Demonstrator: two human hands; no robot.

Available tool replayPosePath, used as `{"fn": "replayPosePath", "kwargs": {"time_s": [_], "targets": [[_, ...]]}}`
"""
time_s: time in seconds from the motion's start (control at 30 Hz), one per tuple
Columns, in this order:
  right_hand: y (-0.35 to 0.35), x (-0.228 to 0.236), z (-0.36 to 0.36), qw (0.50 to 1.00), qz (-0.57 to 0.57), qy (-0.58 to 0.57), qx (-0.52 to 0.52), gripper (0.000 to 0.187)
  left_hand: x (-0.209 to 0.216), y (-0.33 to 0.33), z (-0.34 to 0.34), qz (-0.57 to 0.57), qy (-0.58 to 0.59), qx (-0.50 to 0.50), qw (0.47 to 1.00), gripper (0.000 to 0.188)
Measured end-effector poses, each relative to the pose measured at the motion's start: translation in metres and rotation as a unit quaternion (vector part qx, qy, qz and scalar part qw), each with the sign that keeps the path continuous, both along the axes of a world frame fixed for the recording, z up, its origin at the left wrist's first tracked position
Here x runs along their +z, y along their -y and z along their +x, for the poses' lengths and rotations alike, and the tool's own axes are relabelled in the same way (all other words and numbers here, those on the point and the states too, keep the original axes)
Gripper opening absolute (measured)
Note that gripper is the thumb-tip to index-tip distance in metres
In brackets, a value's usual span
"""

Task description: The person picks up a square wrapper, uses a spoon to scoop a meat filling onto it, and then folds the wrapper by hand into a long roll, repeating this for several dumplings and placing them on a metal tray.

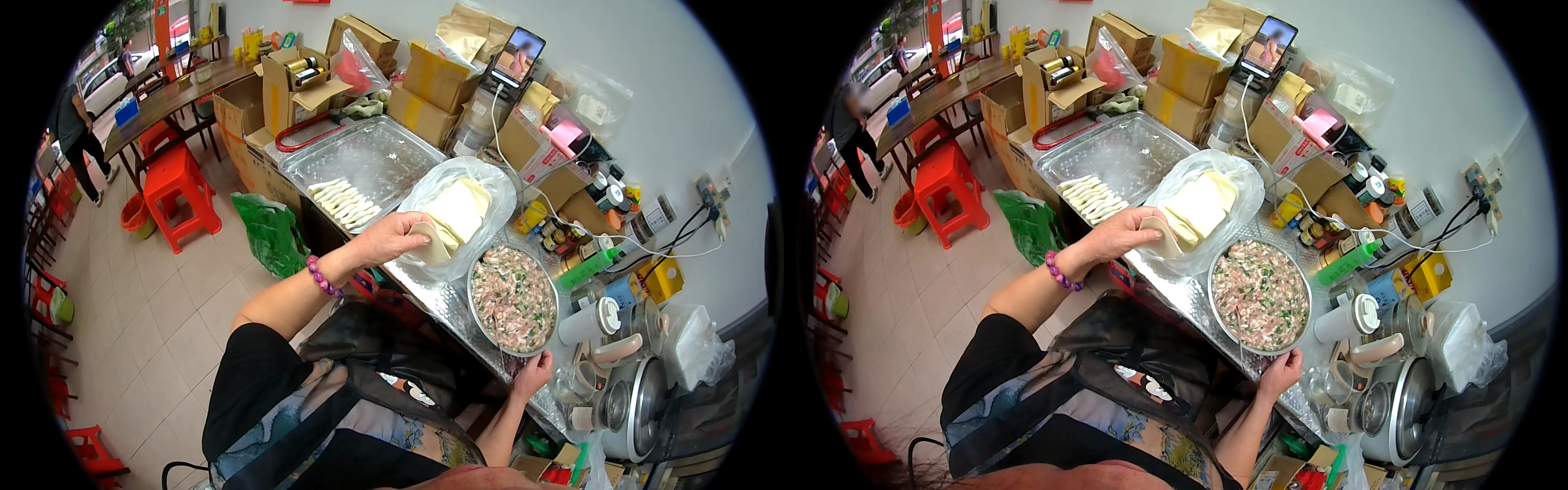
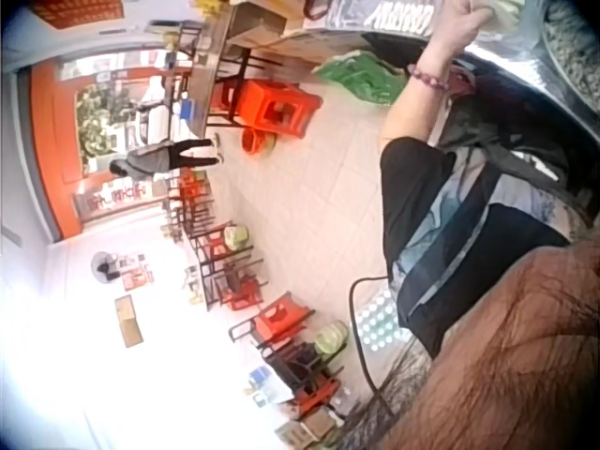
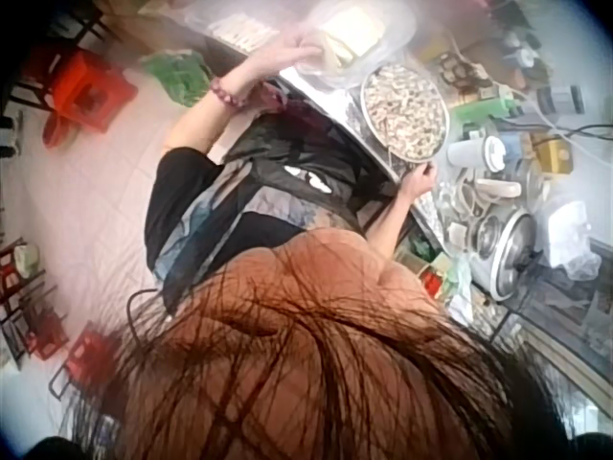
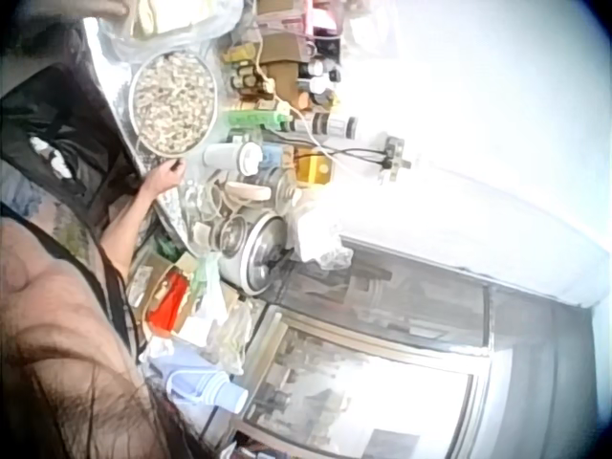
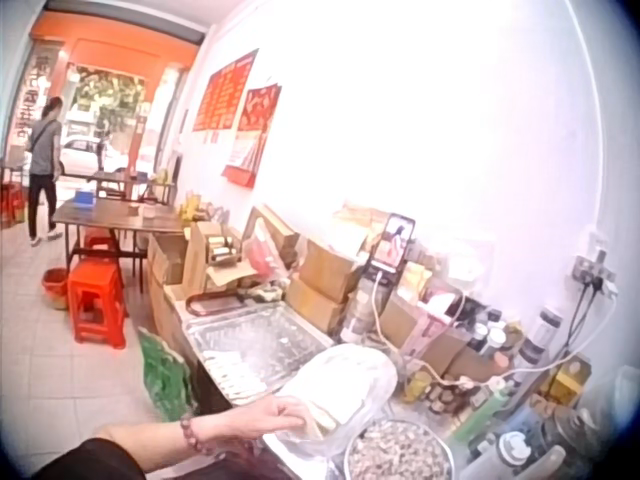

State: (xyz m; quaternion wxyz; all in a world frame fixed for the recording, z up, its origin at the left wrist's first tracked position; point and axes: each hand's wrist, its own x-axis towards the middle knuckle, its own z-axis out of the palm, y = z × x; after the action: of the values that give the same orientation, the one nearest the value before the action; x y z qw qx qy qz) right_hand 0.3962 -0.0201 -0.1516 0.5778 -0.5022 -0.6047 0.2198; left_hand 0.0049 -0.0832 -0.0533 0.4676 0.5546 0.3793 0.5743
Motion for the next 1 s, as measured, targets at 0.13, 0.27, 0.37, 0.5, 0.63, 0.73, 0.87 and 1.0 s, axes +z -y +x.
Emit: {"fn": "replayPosePath", "kwargs": {"time_s": [0.13,0.27,0.37,0.5,0.63,0.73,0.87,1.0], "targets": [[-0.002,-0.003,0.001,1.000,0.002,-0.010,-0.001,0.012,-0.025,0.010,0.030,-0.102,0.179,-0.030,0.978,0.027],[-0.001,-0.002,0.000,1.000,0.010,-0.002,0.000,0.013,-0.046,0.016,0.050,-0.182,0.354,-0.063,0.915,0.034],[-0.003,-0.004,0.002,1.000,-0.013,0.018,-0.008,0.015,-0.043,0.014,0.051,-0.175,0.456,-0.066,0.870,0.038],[-0.001,-0.002,0.001,1.000,-0.009,0.008,-0.012,0.014,-0.035,0.014,0.048,-0.149,0.522,-0.084,0.836,0.042],[0.001,-0.003,0.001,0.999,0.001,0.015,-0.028,0.014,-0.028,0.012,0.049,-0.117,0.535,-0.085,0.833,0.046],[-0.001,-0.008,0.001,0.998,0.017,0.016,-0.060,0.015,-0.021,0.011,0.053,-0.090,0.548,-0.096,0.826,0.050],[0.006,-0.008,0.007,0.995,-0.014,-0.080,-0.054,0.015,-0.011,0.019,0.051,-0.070,0.549,-0.100,0.827,0.052],[0.027,-0.001,0.003,0.986,-0.043,-0.150,-0.056,0.012,-0.008,0.028,0.045,-0.049,0.556,-0.106,0.823,0.052]]}}
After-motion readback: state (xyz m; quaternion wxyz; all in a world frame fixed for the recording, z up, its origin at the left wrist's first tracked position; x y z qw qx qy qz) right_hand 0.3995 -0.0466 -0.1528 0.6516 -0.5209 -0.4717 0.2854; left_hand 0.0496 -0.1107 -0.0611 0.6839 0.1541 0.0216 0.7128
